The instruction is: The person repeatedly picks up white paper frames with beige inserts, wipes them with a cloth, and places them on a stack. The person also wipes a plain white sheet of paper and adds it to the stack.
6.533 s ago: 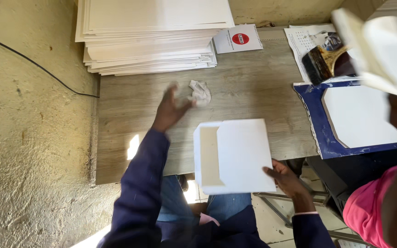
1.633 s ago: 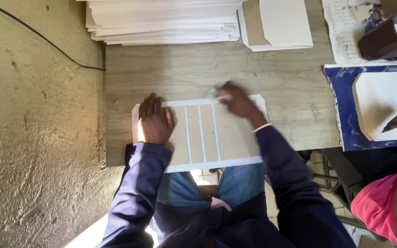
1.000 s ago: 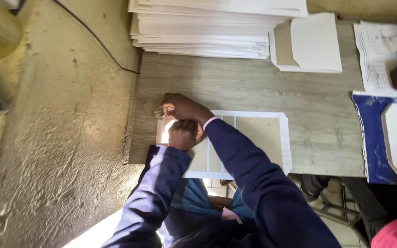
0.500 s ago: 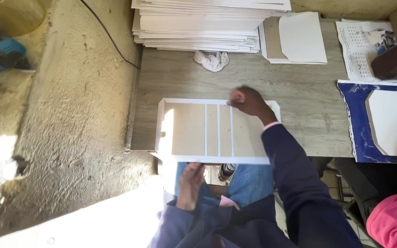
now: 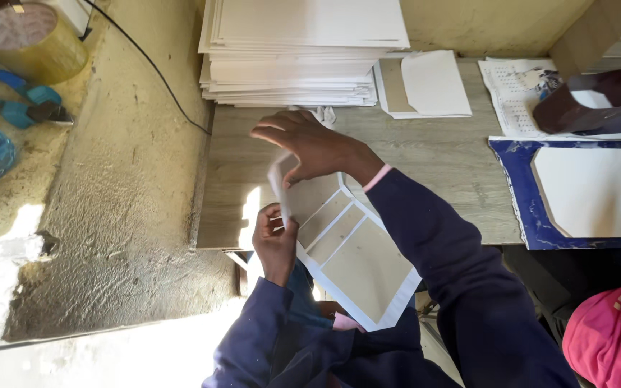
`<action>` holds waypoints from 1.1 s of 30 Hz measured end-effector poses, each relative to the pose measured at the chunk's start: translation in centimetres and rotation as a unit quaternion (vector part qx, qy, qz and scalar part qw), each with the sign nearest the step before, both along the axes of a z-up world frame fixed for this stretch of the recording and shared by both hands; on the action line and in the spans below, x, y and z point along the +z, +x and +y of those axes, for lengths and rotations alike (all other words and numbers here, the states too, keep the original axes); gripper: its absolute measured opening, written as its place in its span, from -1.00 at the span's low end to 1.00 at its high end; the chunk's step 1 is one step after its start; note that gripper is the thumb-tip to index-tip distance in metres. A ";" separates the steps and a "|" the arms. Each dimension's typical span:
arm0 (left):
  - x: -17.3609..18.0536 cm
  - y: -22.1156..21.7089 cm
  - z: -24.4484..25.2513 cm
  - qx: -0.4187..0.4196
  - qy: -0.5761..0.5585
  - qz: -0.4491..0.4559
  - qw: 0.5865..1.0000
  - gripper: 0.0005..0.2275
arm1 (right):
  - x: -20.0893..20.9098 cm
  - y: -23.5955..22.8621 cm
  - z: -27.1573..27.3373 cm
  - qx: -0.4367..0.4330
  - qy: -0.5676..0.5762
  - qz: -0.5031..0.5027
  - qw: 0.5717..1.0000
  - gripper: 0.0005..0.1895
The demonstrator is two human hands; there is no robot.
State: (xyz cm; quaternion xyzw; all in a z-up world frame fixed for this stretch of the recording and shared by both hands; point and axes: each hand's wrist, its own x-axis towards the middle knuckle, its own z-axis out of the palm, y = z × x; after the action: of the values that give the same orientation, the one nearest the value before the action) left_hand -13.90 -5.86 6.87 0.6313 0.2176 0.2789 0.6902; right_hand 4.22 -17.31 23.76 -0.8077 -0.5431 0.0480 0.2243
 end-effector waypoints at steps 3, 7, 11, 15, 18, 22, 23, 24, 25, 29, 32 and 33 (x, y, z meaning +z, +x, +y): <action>1.1 -1.3 -0.1 -0.072 0.048 0.004 0.996 -0.63 | 1.8 0.4 0.7 0.078 -0.097 -0.104 0.987 -0.48; 0.7 -3.6 1.3 -0.256 -0.001 -0.003 0.967 -0.03 | 6.5 -2.4 -4.0 -0.039 -0.196 -0.046 0.979 -0.80; -4.4 -5.0 1.5 -0.340 -0.067 0.130 0.929 -0.34 | 12.6 -3.4 -9.9 -0.082 -0.048 -0.066 0.993 -0.83; -3.8 -3.0 4.1 -0.340 -0.064 0.162 0.924 -0.79 | 12.0 1.0 -17.2 -0.152 -0.014 -0.063 0.986 -0.82; -1.5 2.7 8.4 -0.312 0.038 0.190 0.930 -0.86 | 3.5 6.1 -23.0 -0.311 -0.035 0.013 0.950 -0.89; -3.9 13.9 14.6 -0.331 0.228 0.186 0.897 -0.84 | -19.7 11.3 -27.9 -0.313 0.041 0.140 0.938 -0.65; -5.4 17.3 16.1 -0.357 0.289 0.219 0.861 -0.81 | -23.7 13.3 -29.1 -0.289 0.044 0.138 0.946 -0.69; -4.6 18.3 16.0 -0.354 0.290 0.214 0.863 -0.81 | -26.1 13.8 -27.9 -0.286 0.044 0.133 0.948 -0.69; -4.2 18.9 16.0 -0.355 0.378 0.247 0.819 -0.80 | -29.1 13.6 -26.7 -0.377 -0.059 0.095 0.919 -0.65; -4.1 19.9 14.3 -0.289 0.535 0.293 0.737 -0.82 | -24.0 8.7 -19.3 -0.447 -0.205 0.033 0.870 -0.22; -9.9 22.8 11.2 -0.258 0.660 0.287 0.645 -0.78 | -24.3 8.9 -12.9 -0.379 -0.243 -0.056 0.891 -0.08; -9.8 23.2 9.8 -0.253 0.658 0.289 0.648 -0.78 | -23.4 8.6 -11.0 -0.374 -0.243 -0.059 0.893 -0.08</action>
State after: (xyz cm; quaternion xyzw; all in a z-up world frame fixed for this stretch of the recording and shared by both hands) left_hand 9.28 3.90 -2.95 0.9986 -0.0029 -0.0338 0.0393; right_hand 12.86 -28.31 0.35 -0.9819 -0.1841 0.0431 -0.0099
